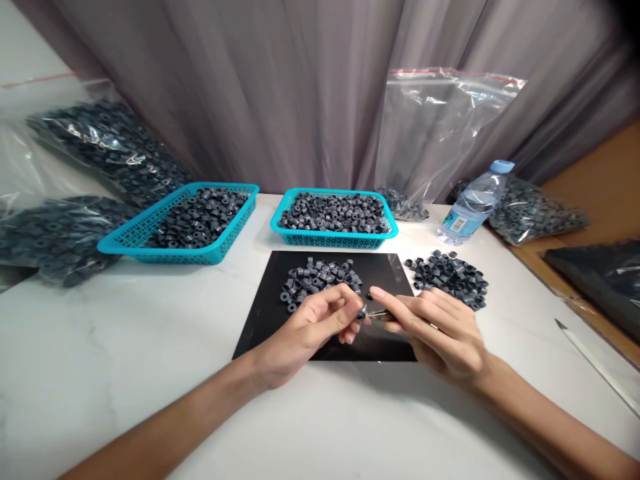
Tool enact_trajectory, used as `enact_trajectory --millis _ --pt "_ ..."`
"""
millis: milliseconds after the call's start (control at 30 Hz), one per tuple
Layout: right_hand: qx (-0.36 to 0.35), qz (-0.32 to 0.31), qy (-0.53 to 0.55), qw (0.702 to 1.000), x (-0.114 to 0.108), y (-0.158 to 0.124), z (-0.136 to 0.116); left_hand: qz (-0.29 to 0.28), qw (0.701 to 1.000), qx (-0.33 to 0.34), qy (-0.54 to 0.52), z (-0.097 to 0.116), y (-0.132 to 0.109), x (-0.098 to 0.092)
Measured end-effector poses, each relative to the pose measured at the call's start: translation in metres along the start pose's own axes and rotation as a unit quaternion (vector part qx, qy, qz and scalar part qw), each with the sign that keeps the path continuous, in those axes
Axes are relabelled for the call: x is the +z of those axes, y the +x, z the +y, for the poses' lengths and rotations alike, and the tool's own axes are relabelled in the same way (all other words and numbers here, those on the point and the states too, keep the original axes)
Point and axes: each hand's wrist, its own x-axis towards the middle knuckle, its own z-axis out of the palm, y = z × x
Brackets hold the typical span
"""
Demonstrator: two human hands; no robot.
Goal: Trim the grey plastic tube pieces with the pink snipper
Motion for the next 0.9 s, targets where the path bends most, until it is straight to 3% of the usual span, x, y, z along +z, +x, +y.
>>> enact_trajectory --millis 400,667,900 --pt "0.015 -0.022 -0.003 1.000 0.007 -0.004 0.007 0.010 1.000 0.006 -0.013 0.001 0.001 -0.001" --pt "0.055 0.035 0.044 0.997 0.011 -0.005 0.006 0.059 0.997 -0.010 -0.046 0.003 0.001 0.000" --pt "0.072 0.037 0.057 0.995 0.012 -0.005 0.007 0.070 0.995 -0.023 -0.068 0.007 0.001 -0.001"
